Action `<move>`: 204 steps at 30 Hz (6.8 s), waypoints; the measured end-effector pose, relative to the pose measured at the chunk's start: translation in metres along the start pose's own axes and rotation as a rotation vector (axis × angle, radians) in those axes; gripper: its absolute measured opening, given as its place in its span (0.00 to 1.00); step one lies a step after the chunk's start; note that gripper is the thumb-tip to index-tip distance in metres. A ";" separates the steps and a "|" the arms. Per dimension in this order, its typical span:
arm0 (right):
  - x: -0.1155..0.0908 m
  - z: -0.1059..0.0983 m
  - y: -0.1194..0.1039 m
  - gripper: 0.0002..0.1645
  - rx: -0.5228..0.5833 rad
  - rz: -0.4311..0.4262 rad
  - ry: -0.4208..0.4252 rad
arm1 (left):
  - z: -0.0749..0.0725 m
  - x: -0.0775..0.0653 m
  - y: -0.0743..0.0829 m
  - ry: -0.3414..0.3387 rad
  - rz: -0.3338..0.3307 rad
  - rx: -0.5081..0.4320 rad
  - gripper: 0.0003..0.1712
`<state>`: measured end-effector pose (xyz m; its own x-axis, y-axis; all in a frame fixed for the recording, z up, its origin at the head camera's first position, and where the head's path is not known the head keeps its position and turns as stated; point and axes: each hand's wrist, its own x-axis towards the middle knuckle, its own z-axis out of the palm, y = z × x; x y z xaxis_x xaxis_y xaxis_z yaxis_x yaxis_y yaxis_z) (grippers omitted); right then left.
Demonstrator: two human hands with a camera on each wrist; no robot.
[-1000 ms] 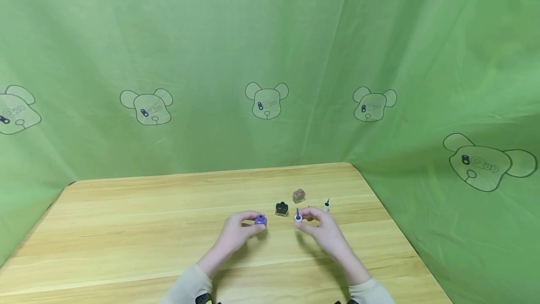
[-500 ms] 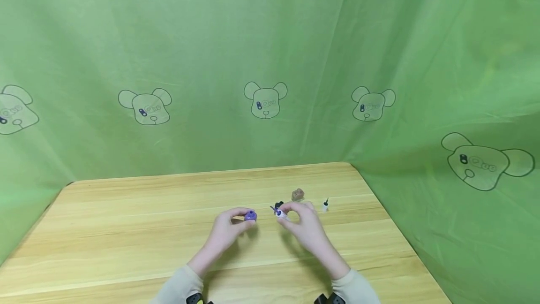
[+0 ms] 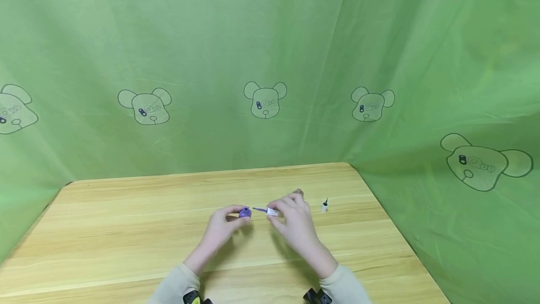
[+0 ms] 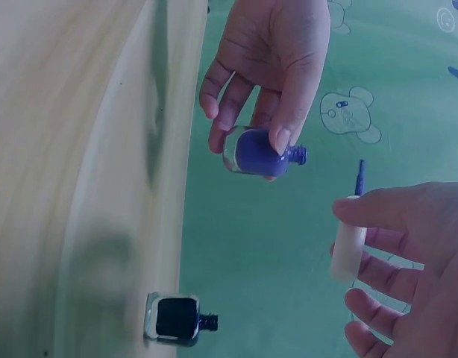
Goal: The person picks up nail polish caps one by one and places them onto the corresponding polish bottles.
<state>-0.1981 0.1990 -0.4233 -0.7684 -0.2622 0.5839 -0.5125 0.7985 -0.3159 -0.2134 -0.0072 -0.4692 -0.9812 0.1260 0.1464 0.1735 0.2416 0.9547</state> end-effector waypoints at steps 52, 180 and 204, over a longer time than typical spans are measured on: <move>0.005 0.001 -0.018 0.15 -0.185 -0.068 -0.130 | 0.006 -0.002 -0.005 -0.006 0.097 0.103 0.16; 0.000 0.031 -0.001 0.12 0.746 0.254 -0.052 | 0.006 -0.006 0.005 -0.178 0.097 0.001 0.17; -0.008 0.042 -0.006 0.16 0.737 0.133 0.235 | 0.020 -0.013 0.010 -0.249 0.120 -0.081 0.15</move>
<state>-0.2053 0.1739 -0.4575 -0.7820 -0.0025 0.6233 -0.6073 0.2283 -0.7610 -0.1969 0.0124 -0.4669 -0.9012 0.3839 0.2012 0.2701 0.1343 0.9534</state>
